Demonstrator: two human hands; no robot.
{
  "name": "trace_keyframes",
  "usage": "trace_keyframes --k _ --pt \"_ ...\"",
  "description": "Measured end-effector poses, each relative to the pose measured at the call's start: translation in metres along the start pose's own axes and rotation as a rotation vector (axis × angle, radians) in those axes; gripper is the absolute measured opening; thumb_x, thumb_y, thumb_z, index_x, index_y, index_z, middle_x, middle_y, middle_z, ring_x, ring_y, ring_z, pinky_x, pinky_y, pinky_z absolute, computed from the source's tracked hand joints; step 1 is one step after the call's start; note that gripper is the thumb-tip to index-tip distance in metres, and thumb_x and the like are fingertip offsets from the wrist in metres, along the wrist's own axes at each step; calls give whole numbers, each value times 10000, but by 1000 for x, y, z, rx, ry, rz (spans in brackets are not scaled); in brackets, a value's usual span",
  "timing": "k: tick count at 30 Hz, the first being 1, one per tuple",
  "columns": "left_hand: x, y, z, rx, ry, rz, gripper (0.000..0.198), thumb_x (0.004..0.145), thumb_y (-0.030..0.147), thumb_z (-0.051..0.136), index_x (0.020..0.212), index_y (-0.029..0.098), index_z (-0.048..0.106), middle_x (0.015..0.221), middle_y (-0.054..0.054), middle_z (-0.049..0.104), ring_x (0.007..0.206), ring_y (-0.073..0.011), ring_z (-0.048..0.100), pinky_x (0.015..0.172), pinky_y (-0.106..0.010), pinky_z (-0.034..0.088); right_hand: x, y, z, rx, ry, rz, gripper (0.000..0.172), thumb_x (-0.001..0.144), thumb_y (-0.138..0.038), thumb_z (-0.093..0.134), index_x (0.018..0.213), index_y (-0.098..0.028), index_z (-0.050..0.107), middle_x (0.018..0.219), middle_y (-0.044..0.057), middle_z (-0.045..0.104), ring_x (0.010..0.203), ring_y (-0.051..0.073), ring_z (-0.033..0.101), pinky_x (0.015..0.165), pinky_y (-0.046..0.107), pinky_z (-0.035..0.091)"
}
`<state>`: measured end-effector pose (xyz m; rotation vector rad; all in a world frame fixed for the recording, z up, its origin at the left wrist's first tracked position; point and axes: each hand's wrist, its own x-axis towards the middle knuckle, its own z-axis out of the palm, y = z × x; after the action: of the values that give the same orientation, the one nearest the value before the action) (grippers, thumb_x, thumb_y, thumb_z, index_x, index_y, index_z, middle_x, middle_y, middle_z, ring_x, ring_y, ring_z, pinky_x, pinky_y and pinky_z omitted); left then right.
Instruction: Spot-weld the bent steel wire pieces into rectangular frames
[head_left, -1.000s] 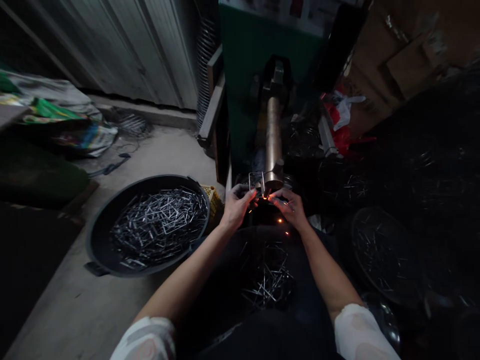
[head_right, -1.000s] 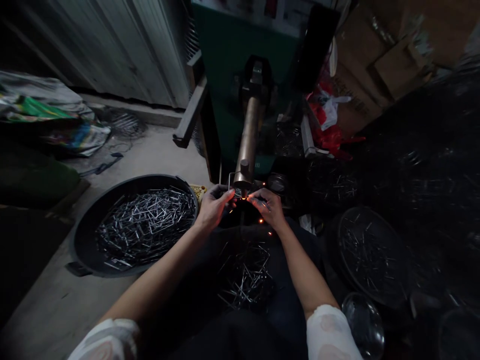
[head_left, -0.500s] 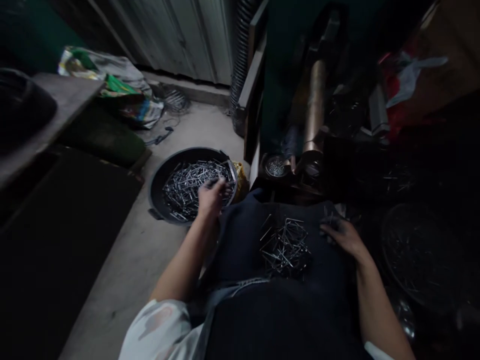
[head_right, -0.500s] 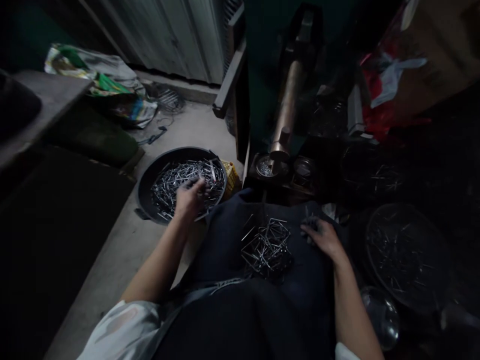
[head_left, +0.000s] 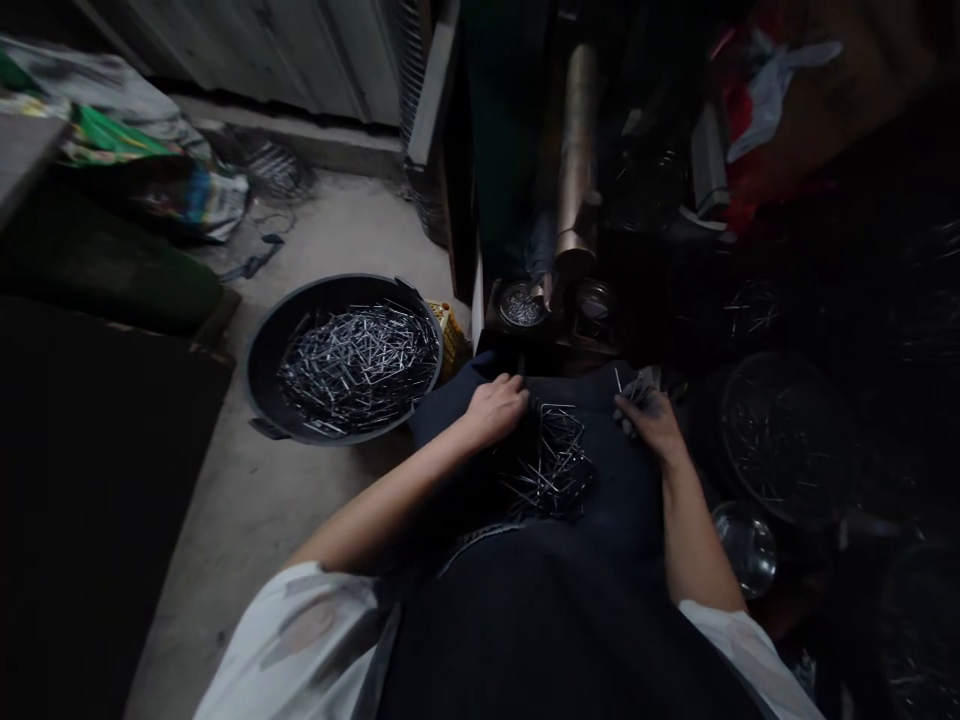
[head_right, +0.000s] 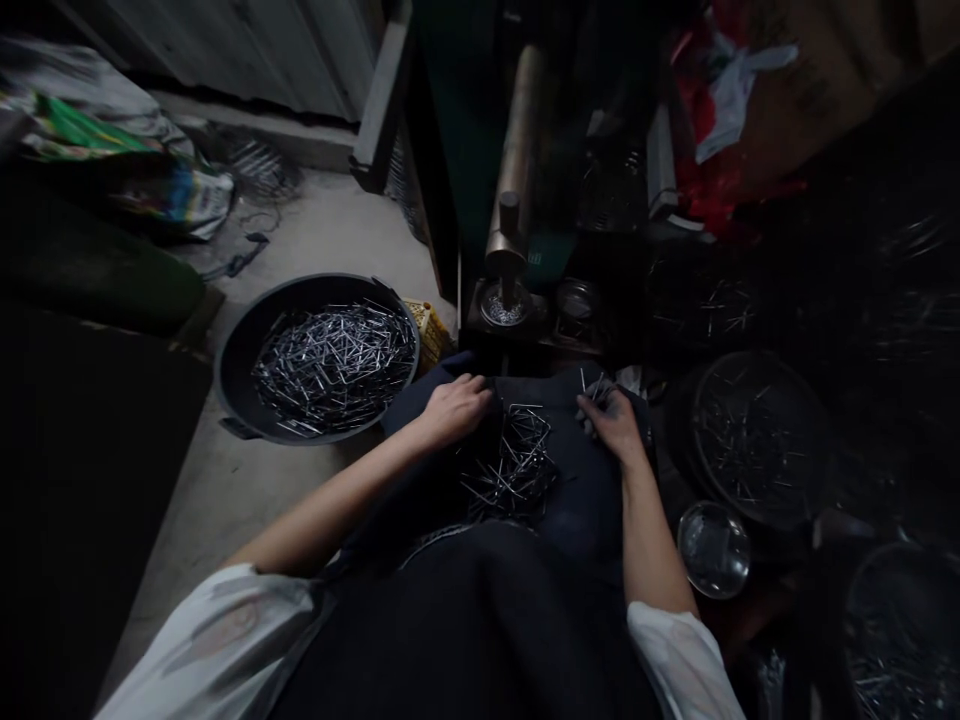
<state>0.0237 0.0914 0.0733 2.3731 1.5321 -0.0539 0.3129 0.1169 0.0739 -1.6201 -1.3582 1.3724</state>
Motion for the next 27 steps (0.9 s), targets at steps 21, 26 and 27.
trace_keyframes --k 21,26,27 --pt "-23 -9 0 -1243 487 -420 307 782 398 721 982 192 613 872 -34 708 788 -188 659 714 -278 509 -11 -32 80 -225 -315 -891 320 956 -237 656 1275 -249 687 1154 78 751 1067 214 721 968 363 588" --pt "-17 3 -9 -1426 483 -374 423 795 414 742 1126 164 663 988 -62 726 898 -199 673 803 -293 530 2 -36 84 -328 -285 -981 320 983 -213 615 1297 -241 668 1163 82 745 1093 205 709 981 354 592" --pt "-16 4 -9 -1443 498 -380 432 800 418 740 1145 168 666 995 -61 727 902 -200 675 800 -292 533 3 -37 82 -328 -283 -976 322 983 -217 618 1299 -250 666 1165 75 745 1096 201 709 983 352 592"
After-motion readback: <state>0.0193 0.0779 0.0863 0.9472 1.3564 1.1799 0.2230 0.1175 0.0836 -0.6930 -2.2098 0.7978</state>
